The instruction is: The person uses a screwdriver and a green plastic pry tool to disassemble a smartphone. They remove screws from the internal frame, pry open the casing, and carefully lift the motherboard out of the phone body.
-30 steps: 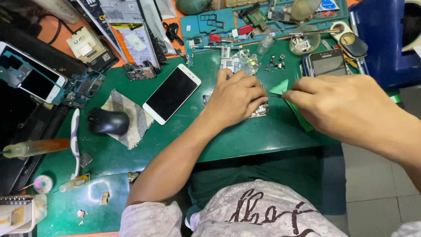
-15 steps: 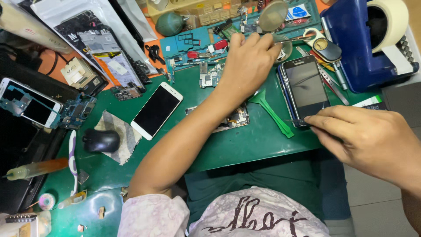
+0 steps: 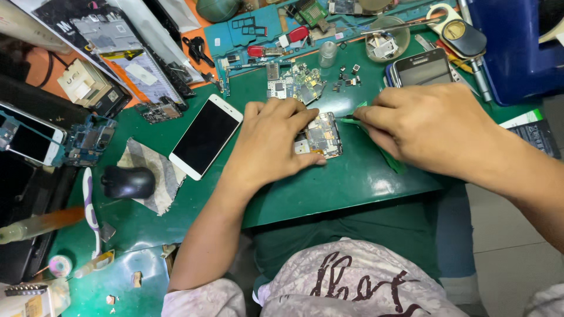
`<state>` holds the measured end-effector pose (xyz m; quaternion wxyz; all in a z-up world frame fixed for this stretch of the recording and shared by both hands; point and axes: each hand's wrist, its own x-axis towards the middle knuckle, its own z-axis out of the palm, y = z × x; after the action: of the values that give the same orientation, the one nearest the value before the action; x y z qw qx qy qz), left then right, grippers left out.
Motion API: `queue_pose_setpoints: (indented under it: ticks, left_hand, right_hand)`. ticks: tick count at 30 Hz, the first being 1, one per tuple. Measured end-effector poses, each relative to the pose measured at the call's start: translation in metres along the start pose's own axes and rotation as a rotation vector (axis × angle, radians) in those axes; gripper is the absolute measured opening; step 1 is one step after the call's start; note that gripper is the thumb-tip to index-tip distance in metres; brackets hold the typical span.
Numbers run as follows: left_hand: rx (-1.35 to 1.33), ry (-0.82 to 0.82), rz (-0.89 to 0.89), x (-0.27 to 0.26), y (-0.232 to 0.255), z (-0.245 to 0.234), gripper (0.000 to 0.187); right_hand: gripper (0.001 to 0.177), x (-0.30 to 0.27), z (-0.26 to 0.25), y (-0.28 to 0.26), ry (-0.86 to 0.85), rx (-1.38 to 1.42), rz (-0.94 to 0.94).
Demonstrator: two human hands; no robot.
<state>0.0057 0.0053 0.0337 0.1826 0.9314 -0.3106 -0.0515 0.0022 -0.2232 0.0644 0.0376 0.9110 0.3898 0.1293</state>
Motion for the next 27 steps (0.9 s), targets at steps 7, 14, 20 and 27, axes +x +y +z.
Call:
queue_pose_setpoints:
  ticks: [7, 14, 20, 27]
  left_hand:
    - [0.068, 0.048, 0.000, -0.005, -0.004, 0.009, 0.074]
    - [0.062, 0.047, -0.054, -0.005, -0.007, 0.017, 0.077]
    - [0.049, 0.035, -0.050, -0.005, -0.009, 0.017, 0.074]
    - [0.062, 0.054, -0.036, -0.004, -0.011, 0.018, 0.074]
  right_hand:
    - [0.014, 0.018, -0.004, -0.004, -0.085, -0.051, -0.069]
    - [0.015, 0.025, -0.004, -0.009, -0.110, -0.065, -0.086]
    - [0.013, 0.029, -0.005, -0.012, -0.160, -0.100, -0.085]
    - [0.006, 0.046, -0.011, -0.019, -0.340, -0.042, -0.126]
